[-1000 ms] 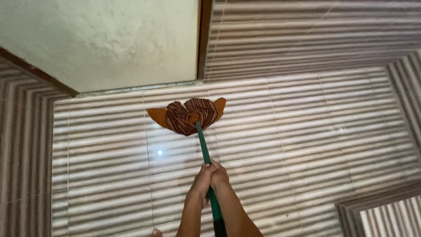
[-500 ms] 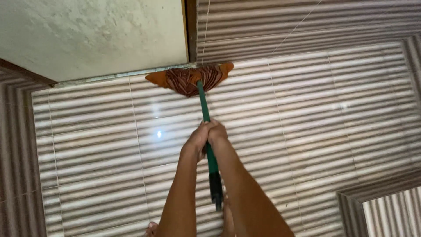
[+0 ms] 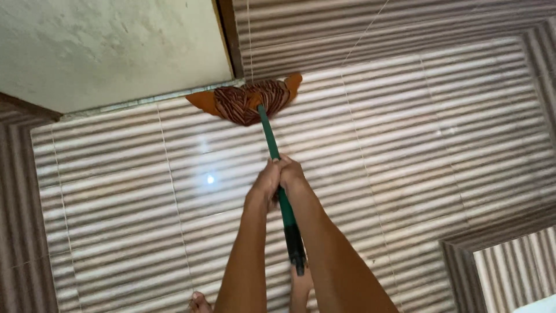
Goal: The person cleans the tiled floor of a bathroom using a cloth attached to a long pole. The person pushes and pulls the cloth across the floor surface, navigating around the base of a sink pedestal and a squat toilet.
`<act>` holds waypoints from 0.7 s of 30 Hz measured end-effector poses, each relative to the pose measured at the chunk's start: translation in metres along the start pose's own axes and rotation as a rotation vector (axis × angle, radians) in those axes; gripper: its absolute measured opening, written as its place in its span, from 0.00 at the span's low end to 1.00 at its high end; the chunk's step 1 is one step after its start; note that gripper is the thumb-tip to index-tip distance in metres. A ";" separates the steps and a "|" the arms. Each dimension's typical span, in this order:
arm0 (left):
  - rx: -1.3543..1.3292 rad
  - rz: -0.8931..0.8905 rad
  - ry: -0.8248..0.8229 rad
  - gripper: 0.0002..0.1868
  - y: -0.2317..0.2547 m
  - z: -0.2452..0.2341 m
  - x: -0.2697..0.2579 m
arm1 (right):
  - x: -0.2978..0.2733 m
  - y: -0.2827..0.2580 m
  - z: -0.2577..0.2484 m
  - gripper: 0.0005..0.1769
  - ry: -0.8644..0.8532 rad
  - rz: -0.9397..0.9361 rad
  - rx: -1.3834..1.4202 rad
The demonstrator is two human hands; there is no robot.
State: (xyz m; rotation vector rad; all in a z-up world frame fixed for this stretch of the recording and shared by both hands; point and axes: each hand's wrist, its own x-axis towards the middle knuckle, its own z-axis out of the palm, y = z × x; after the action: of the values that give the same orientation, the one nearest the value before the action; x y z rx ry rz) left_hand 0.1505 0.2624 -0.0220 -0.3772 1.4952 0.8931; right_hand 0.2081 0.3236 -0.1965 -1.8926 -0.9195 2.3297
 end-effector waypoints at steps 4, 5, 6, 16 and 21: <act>0.014 -0.037 -0.021 0.46 -0.029 0.028 -0.009 | 0.000 0.032 -0.050 0.25 -0.007 -0.004 0.195; 0.016 -0.051 -0.017 0.45 -0.037 0.035 -0.012 | -0.004 0.039 -0.061 0.25 0.017 0.029 0.221; 0.023 -0.067 -0.018 0.45 -0.044 0.043 -0.016 | -0.012 0.045 -0.072 0.25 0.035 0.027 0.241; 0.080 0.010 -0.122 0.39 -0.093 0.082 -0.015 | -0.053 0.074 -0.126 0.24 0.149 0.039 0.334; 0.225 -0.075 -0.058 0.45 -0.054 0.070 -0.001 | -0.043 0.042 -0.098 0.23 0.168 0.075 0.497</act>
State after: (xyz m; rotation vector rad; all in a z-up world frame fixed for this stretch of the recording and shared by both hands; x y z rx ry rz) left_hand 0.2372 0.2780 -0.0309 -0.2383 1.4999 0.6636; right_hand 0.3227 0.3164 -0.1867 -1.8833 -0.2244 2.1258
